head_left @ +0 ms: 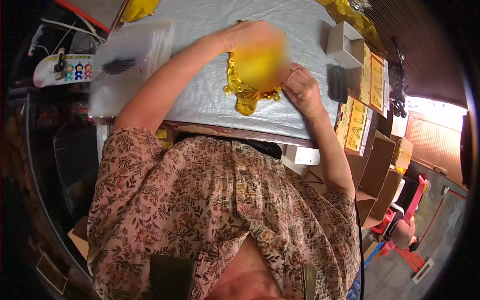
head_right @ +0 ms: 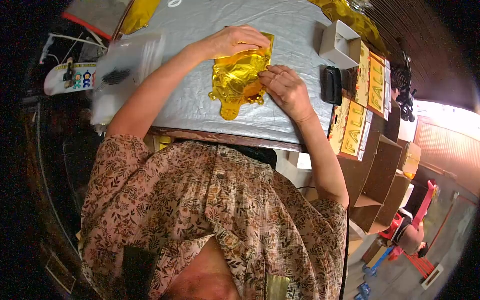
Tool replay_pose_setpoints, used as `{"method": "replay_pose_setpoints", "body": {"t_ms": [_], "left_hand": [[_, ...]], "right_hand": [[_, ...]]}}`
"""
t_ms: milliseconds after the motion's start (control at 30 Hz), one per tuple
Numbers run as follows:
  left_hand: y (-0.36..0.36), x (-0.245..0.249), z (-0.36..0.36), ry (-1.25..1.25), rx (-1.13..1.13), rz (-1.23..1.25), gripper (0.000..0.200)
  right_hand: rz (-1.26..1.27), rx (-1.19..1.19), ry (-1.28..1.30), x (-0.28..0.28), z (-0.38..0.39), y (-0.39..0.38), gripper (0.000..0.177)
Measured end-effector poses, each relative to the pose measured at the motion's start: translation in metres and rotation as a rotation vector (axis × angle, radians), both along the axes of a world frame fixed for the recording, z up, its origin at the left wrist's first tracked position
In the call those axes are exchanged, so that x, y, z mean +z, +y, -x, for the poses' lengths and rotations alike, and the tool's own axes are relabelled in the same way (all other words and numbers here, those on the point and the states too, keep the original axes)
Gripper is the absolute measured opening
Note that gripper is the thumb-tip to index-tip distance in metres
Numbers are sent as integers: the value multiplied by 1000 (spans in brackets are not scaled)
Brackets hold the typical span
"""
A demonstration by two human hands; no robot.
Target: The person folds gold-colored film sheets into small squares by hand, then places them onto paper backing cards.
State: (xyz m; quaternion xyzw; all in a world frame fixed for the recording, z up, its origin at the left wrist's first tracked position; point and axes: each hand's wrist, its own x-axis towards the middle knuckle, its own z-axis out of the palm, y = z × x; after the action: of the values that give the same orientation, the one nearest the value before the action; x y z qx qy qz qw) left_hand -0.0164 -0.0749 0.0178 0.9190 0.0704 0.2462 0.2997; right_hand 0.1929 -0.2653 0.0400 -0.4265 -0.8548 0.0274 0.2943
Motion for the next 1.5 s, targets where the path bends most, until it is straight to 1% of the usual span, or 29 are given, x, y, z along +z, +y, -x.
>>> {"method": "replay_pose_setpoints", "body": {"t_ms": [67, 233, 267, 300, 367, 433, 500, 567, 600, 633, 700, 733, 767, 833, 900, 933, 1000, 1067, 1133, 1167, 1200, 1233, 1267, 1300, 1333, 1467, 1500], "left_hand": [[0, -5, 1, 8, -6, -7, 31], [1, -15, 3, 56, 25, -78, 30], [1, -16, 3, 49, 8, -103, 30], [0, -14, 4, 57, 9, -99, 30], [-2, -10, 4, 81, 31, -88, 30], [-1, -11, 3, 87, 30, -87, 30], [0, -9, 4, 93, 41, -87, 30], [-2, -6, 4, 107, 34, -35, 30], [0, -10, 3, 41, 34, -50, 31], [-1, -5, 3, 43, 50, -46, 31], [1, 3, 2, 150, 10, 21, 31], [2, 2, 1, 149, 21, 25, 31], [4, 2, 0, 157, 5, 50, 33], [8, 1, -1, 157, 3, 70, 34], [5, 0, 0, 48, 13, 320, 41], [10, 2, 2, 94, 9, 319, 47], [16, -1, 2, 56, 48, 361, 46], [29, -8, 5, 20, 82, 394, 44], [35, -12, 12, -185, 199, 503, 34], [43, -13, 21, -187, 199, 501, 34], [44, 11, 41, 109, 254, 657, 50], [38, 25, 56, 413, 305, 806, 69], [24, 25, 64, 416, 301, 806, 69], [7, 24, 71, 357, 408, 721, 43], [-4, 22, 76, 296, 515, 633, 28], [-26, 17, 82, 273, 580, 618, 25], [-29, 18, 81, 256, 577, 681, 26]], "right_hand": [[-70, 5, -65, -1, 0, 1, 30], [-61, -26, -61, -4, -3, -5, 29], [-70, -26, -95, -3, -3, -5, 29], [-80, -24, -129, -3, -3, -5, 30], [-64, -21, -118, -6, -4, -7, 30], [-14, -44, -109, -1, -3, -9, 29], [0, -10, -121, 14, 3, -11, 31], [219, -135, -106, 36, 16, -16, 32], [297, -222, 90, 30, 21, -19, 37], [301, -206, 89, 29, 32, -13, 37], [301, -495, 309, 30, 62, -2, 21], [268, -440, 305, 28, 68, 11, 17], [269, -429, 300, 16, 70, 21, 17], [133, -469, 333, -13, 75, 33, 15], [130, -479, 281, -20, 75, 34, 18], [142, -468, 321, -19, 75, 32, 17], [143, -446, 402, -22, 74, 32, 16], [137, -438, 347, -23, 73, 30, 15], [128, -437, 298, -18, 76, 29, 14], [148, -451, 324, -16, 78, 27, 15], [166, -466, 352, -15, 79, 27, 16], [164, -470, 354, -15, 79, 28, 16], [160, -470, 342, -15, 79, 27, 17], [156, -469, 331, -16, 78, 27, 18], [155, -472, 333, -17, 78, 28, 18], [99, -473, 278, -24, 74, 29, 15], [73, -471, 251, -25, 74, 30, 14]]}}
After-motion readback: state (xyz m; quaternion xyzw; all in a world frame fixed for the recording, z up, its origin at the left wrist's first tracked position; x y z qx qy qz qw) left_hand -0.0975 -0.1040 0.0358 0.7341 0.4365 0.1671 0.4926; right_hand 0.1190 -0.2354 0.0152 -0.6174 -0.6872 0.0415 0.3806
